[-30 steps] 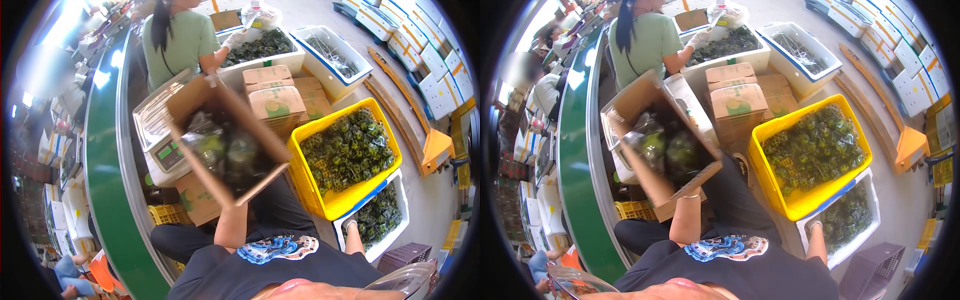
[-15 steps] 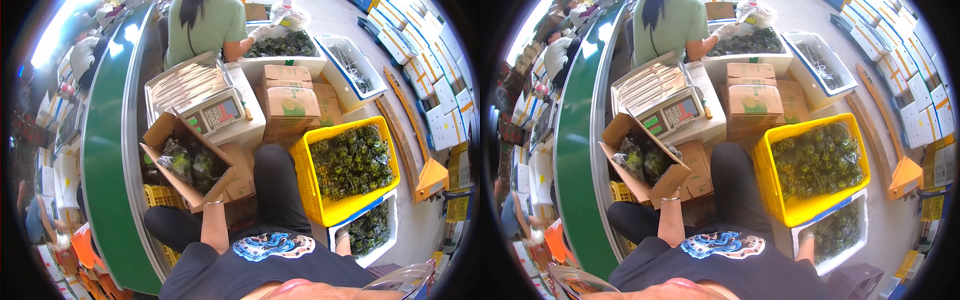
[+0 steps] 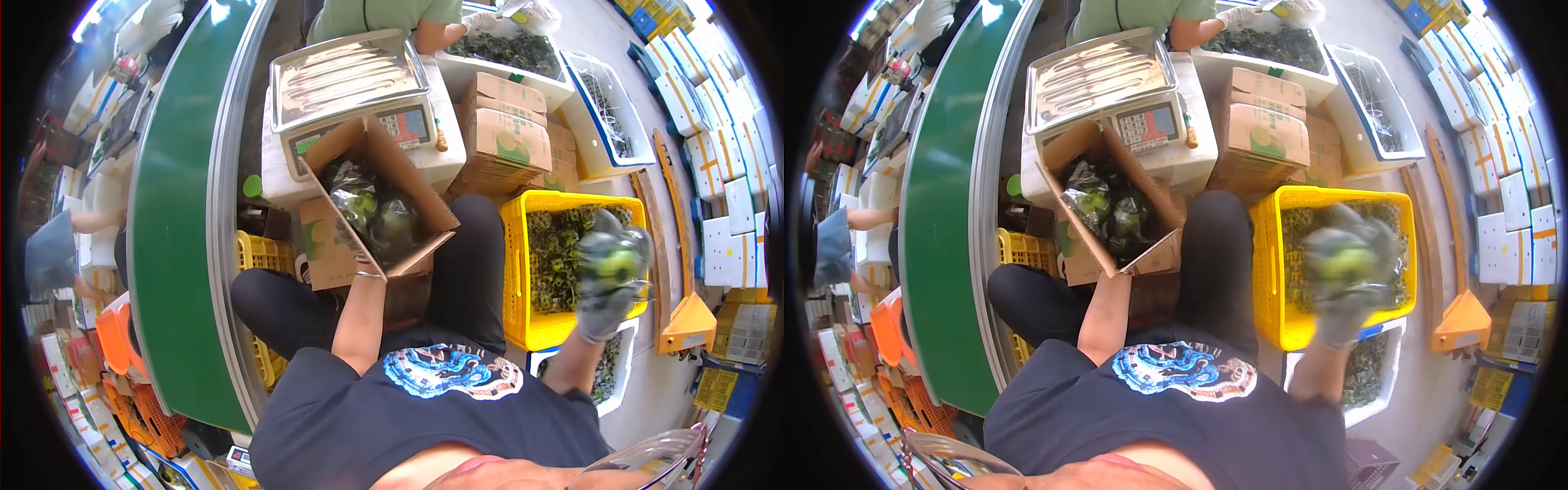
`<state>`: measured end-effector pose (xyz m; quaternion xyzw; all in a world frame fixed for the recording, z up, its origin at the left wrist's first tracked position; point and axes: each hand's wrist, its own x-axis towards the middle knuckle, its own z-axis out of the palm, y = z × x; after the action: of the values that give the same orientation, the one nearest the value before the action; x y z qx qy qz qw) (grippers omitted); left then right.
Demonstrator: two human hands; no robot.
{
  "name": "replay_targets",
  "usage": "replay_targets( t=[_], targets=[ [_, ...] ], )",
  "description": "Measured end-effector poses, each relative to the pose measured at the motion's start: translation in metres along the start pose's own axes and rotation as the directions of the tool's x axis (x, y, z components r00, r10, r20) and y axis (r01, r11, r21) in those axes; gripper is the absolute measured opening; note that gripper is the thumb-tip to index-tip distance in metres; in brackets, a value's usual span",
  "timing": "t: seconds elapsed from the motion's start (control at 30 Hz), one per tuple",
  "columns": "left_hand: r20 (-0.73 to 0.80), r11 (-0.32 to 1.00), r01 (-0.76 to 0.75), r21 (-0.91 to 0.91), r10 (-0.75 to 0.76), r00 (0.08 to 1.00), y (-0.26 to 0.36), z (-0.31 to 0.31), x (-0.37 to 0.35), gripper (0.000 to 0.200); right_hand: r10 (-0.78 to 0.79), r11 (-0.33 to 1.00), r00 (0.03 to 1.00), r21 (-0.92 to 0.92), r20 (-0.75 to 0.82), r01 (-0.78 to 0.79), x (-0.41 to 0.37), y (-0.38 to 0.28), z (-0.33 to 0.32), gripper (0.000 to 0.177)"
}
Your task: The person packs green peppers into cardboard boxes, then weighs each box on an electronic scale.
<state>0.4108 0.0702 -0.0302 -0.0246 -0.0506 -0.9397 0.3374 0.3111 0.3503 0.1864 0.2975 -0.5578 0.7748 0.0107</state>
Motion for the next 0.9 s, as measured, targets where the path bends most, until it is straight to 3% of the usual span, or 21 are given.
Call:
replay_targets(
  t=[0.1,0.13,0.17,0.23,0.3,0.37,0.4,0.47,0.53,0.57,0.6,0.67,0.7,0.8,0.83,0.9],
  targets=[
    [-0.012,0.999,-0.022,0.024,0.023,1.0,0.0,0.002,-0.003,0.054,-0.031,0.998,0.933,0.065,0.359,0.009,0.024,0.015,0.105,0.06],
    [-0.014,0.999,-0.036,0.033,0.037,0.999,0.002,0.003,-0.003,0.055,-0.027,0.995,0.882,-0.069,0.471,0.067,0.034,0.021,0.127,0.058],
    [-0.019,0.998,-0.051,0.042,0.052,0.998,0.003,0.004,-0.003,0.055,-0.042,0.844,0.768,-0.388,0.639,0.37,0.051,0.028,0.139,0.055],
    [-0.027,0.994,-0.095,0.063,0.097,0.995,0.01,0.004,-0.001,0.057,0.187,0.631,0.734,-0.652,0.653,0.419,0.051,0.051,0.156,0.052],
    [-0.043,0.984,-0.147,0.099,0.152,0.988,0.02,0.003,0.001,0.058,0.037,0.626,0.852,-0.677,0.522,0.388,0.045,0.043,0.145,0.046],
    [-0.065,0.968,-0.204,0.15,0.215,0.974,0.031,-0.003,0.007,0.06,0.077,0.732,0.869,-0.62,0.488,0.283,0.037,0.064,0.112,0.054],
    [-0.074,0.958,-0.224,0.178,0.24,0.968,0.034,-0.006,0.012,0.06,0.301,0.847,0.848,-0.53,0.437,-0.027,0.026,0.081,0.098,0.063],
    [-0.096,0.927,-0.253,0.279,0.289,0.953,0.032,-0.015,0.024,0.062,0.526,0.837,0.749,-0.403,0.402,-0.371,0.004,0.102,0.095,0.092],
    [-0.103,0.858,-0.264,0.441,0.341,0.934,0.018,-0.023,0.034,0.063,0.386,0.866,0.759,-0.49,0.524,-0.102,-0.005,0.115,0.124,0.126],
    [-0.085,0.776,-0.275,0.567,0.387,0.918,0.007,-0.027,0.036,0.064,0.319,0.903,0.759,-0.425,0.568,-0.062,-0.017,0.145,0.134,0.125],
    [-0.06,0.686,-0.28,0.671,0.427,0.902,0.003,-0.028,0.042,0.065,0.304,0.912,0.806,-0.4,0.508,-0.092,-0.029,0.186,0.146,0.119],
    [0.047,0.52,-0.328,0.789,0.481,0.876,0.022,-0.016,0.065,0.066,0.382,0.898,0.791,-0.393,0.478,-0.196,-0.001,0.189,0.171,0.108],
    [0.116,0.518,-0.371,0.771,0.459,0.881,0.049,-0.006,0.083,0.067,0.474,0.865,0.723,-0.422,0.504,-0.273,0.026,0.177,0.17,0.103],
    [0.29,0.824,-0.321,0.467,0.2,0.936,0.134,0.068,0.143,0.076,0.335,0.942,0.784,-0.192,0.523,-0.275,0.097,0.157,0.184,0.092],
    [0.423,0.82,-0.356,0.448,0.157,0.892,0.151,0.094,0.159,0.08,0.265,0.961,0.793,-0.214,0.548,-0.173,0.124,0.17,0.185,0.095],
    [0.335,0.966,-0.019,0.259,-0.072,0.939,0.187,0.099,0.191,0.078,0.198,0.953,0.765,-0.302,0.613,-0.004,0.179,0.227,0.191,0.103]
  ],
)
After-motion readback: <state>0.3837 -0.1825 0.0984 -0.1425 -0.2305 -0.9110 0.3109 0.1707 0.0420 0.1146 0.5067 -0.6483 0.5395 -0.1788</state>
